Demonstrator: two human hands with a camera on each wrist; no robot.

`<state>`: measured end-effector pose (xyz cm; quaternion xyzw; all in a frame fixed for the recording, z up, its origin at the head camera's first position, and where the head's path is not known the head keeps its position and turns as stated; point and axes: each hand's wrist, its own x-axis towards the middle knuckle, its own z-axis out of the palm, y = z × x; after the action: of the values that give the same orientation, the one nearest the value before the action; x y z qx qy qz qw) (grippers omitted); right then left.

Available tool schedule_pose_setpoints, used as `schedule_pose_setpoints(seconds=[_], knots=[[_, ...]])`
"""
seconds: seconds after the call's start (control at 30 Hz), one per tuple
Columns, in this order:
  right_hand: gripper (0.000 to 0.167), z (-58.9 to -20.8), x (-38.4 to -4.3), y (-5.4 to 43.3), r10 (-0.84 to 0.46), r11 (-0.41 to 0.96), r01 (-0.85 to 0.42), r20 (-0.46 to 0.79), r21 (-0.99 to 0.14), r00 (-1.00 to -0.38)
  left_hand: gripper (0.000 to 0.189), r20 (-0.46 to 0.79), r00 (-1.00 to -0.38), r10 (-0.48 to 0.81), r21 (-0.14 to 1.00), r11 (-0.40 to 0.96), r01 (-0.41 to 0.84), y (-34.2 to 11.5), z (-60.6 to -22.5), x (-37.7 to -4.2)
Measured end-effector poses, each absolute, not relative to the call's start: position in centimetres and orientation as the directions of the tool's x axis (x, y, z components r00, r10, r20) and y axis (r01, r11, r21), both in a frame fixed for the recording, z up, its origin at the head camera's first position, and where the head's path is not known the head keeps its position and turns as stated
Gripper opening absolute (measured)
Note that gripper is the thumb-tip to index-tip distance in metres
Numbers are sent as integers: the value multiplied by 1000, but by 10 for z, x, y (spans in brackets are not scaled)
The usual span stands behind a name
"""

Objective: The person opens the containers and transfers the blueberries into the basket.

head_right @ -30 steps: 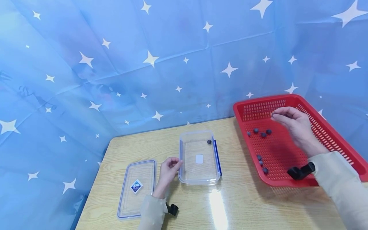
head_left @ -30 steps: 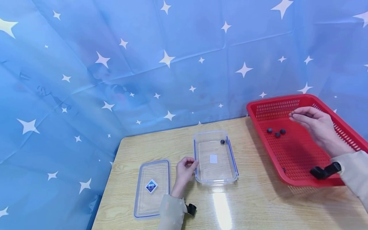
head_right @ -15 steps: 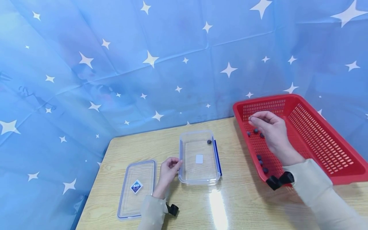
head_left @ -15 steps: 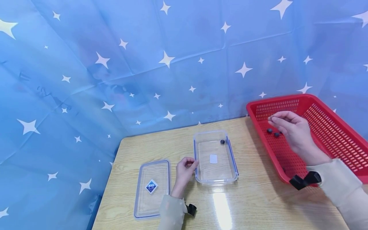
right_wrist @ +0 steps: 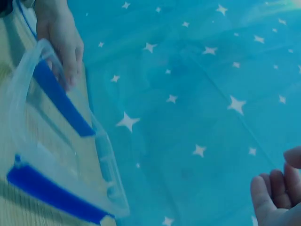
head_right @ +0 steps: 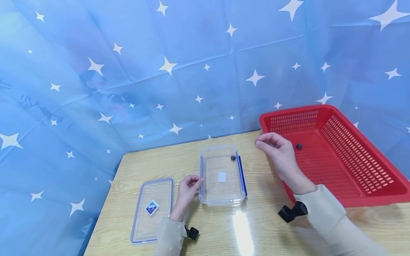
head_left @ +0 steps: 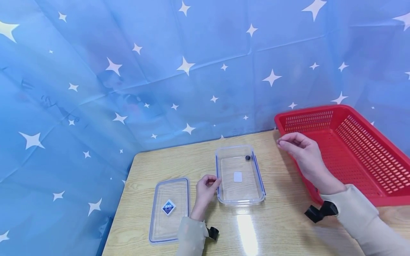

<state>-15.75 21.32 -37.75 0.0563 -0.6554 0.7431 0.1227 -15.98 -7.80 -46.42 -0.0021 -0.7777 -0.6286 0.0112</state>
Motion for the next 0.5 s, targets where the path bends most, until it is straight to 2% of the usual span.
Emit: schedule_pose_setpoints(seconds=[0.23,0.5], knots=[[7,-384,-160,188,96,-205,-262,247,-943,-964,13,31,-999,-18,974,225,26,-77,-466,-161],[10,-402,-170,163,113,-216,-175,154,-960,-982,13,32,-999,-31,975,221,25,-81,-501,-176]])
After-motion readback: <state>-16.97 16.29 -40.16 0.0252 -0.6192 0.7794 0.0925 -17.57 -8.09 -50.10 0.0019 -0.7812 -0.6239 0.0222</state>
